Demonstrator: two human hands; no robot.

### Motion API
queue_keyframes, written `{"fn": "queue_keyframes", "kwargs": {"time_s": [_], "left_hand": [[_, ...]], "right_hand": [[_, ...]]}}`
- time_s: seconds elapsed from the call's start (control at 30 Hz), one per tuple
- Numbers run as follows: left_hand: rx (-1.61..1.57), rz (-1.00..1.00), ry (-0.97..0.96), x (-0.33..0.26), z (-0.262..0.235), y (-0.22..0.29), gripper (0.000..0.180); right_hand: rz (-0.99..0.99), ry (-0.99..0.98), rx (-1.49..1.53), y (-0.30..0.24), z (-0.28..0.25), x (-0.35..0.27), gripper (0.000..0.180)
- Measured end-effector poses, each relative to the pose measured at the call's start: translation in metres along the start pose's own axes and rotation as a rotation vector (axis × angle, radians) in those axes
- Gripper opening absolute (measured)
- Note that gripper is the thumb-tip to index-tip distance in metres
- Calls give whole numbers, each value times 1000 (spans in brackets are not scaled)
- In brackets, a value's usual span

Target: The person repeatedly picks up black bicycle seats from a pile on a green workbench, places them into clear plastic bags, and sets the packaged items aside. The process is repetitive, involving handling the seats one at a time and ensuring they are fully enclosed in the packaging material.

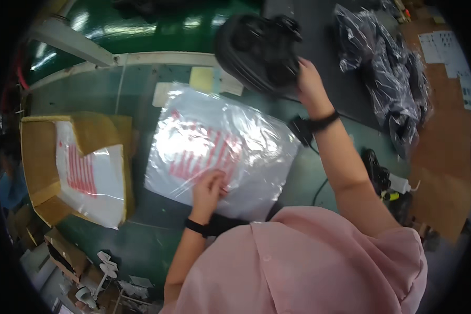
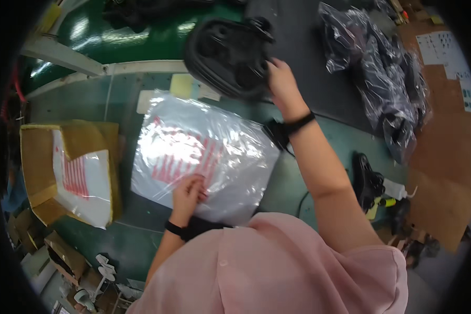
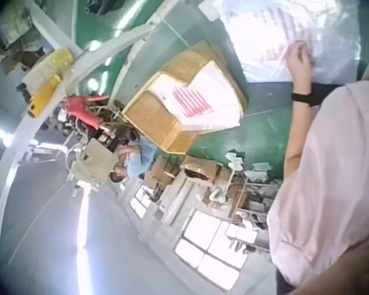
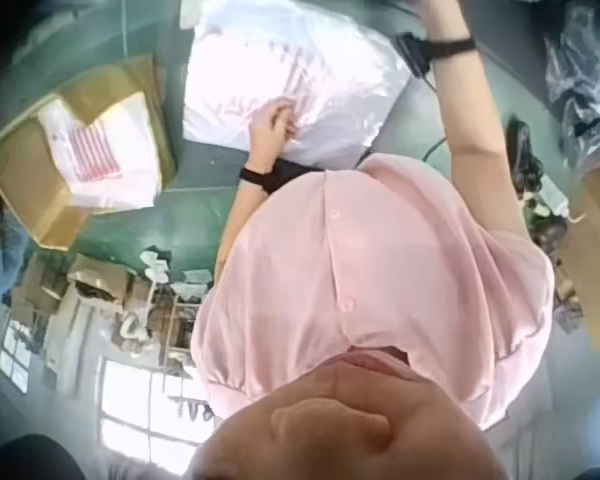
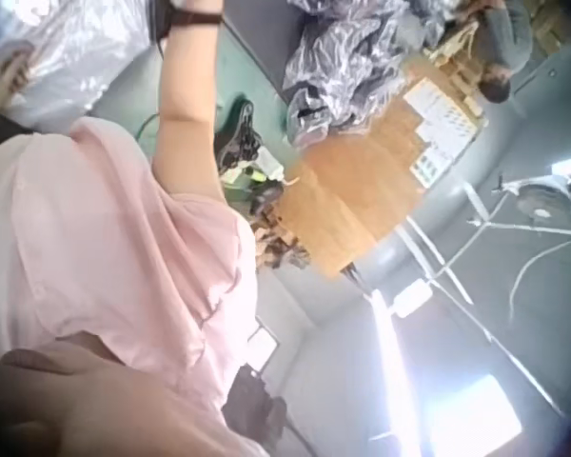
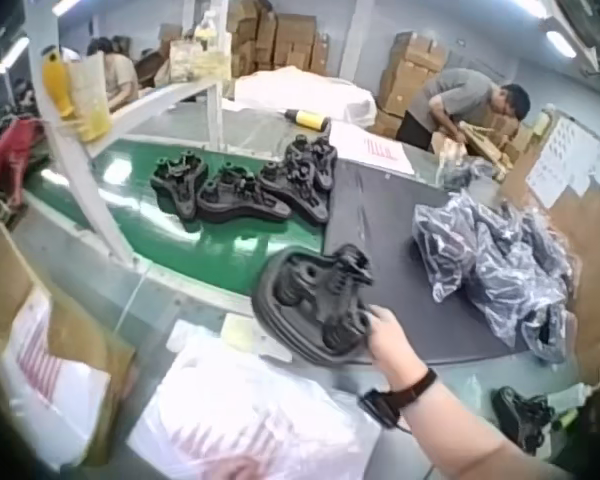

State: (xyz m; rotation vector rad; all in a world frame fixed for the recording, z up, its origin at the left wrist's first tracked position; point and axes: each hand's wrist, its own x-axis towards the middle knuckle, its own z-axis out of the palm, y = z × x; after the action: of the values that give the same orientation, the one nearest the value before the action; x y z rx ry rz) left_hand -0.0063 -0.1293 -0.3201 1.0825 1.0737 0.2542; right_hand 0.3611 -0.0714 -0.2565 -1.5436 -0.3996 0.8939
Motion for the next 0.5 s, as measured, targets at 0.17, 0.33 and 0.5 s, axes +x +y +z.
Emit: {"fn": "queue_keyframes", "kwargs": {"time_s": [0.17, 0.33, 0.5], "left_hand": [[560, 401, 89, -3, 15, 18, 23], [928, 755, -13, -34, 116, 39, 54], [1139, 831, 79, -21, 136, -5, 48]], "right_hand": [[-48, 387, 12, 33, -119, -175, 41], [-21, 566, -170, 99, -147, -300, 35], [414, -13, 3, 104, -155, -366, 44]]}}
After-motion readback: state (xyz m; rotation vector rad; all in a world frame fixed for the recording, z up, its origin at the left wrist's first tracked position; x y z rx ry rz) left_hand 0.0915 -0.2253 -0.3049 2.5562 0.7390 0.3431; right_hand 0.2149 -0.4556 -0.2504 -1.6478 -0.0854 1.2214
